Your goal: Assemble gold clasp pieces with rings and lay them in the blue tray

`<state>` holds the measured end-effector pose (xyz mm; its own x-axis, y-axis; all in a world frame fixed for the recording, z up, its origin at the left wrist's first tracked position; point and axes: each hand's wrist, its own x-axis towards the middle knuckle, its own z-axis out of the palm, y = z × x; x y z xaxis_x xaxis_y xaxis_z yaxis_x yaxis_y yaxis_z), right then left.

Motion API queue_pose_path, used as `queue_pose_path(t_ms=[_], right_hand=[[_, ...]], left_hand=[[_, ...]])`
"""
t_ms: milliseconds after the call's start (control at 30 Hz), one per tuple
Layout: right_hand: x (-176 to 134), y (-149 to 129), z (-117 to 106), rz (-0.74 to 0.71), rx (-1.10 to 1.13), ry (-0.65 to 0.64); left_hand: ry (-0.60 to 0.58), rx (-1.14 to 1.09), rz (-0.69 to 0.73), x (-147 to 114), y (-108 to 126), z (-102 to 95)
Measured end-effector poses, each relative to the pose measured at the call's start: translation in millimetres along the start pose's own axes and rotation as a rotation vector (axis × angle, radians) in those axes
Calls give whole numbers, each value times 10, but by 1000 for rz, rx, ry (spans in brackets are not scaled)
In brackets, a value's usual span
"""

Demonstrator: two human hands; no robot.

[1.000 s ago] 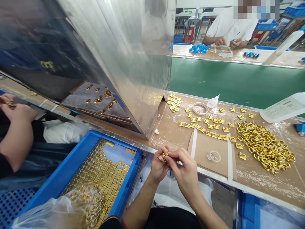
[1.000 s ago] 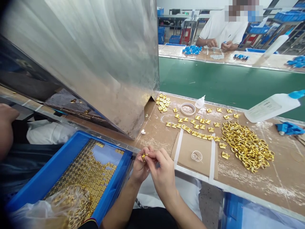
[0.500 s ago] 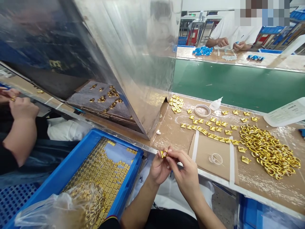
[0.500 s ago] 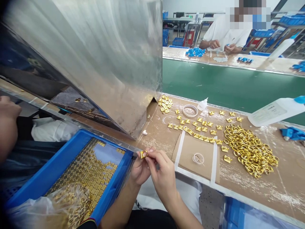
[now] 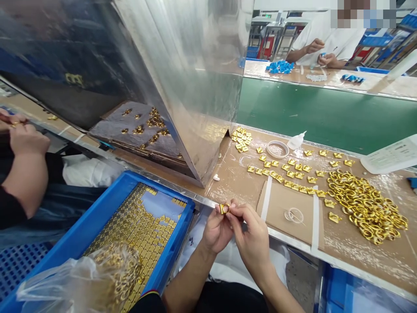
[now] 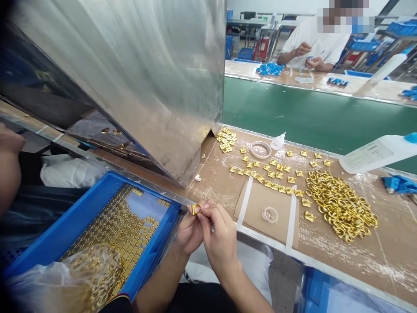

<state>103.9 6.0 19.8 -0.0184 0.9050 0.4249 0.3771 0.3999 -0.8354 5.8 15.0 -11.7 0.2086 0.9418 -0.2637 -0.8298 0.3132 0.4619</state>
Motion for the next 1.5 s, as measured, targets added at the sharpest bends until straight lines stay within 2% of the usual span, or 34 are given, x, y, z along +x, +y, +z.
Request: queue_pose_path(t_ms=[233,400,633,800,1000,1200,1400,1500], right_hand=[[-37,-5,-9,-19,-14,14],[-61,-11,-6,-5,4,20],[3,32,-151,5,70,-23],[9,67,-211,70,126,-62],[-40,30,-291,-37,159,-113],[-78,26,-302,-25,129,-40],[-46,65,-279,-53,129,-62],[-51,92,-262,-31,126,-72]], left_hand=[[-26,-129,-25,-45,11,55],[-54,-123,-36,-65,34,82],[44,-148,-87,-89,-2,56],[17,-123,-67,-123,14,69],[-2,-66,-75,-169,24,101],[-18,-55,-164,-160,28,135],[-33,-76,-210,-138,65,78],[-54,-44,-178,-97,81,65]])
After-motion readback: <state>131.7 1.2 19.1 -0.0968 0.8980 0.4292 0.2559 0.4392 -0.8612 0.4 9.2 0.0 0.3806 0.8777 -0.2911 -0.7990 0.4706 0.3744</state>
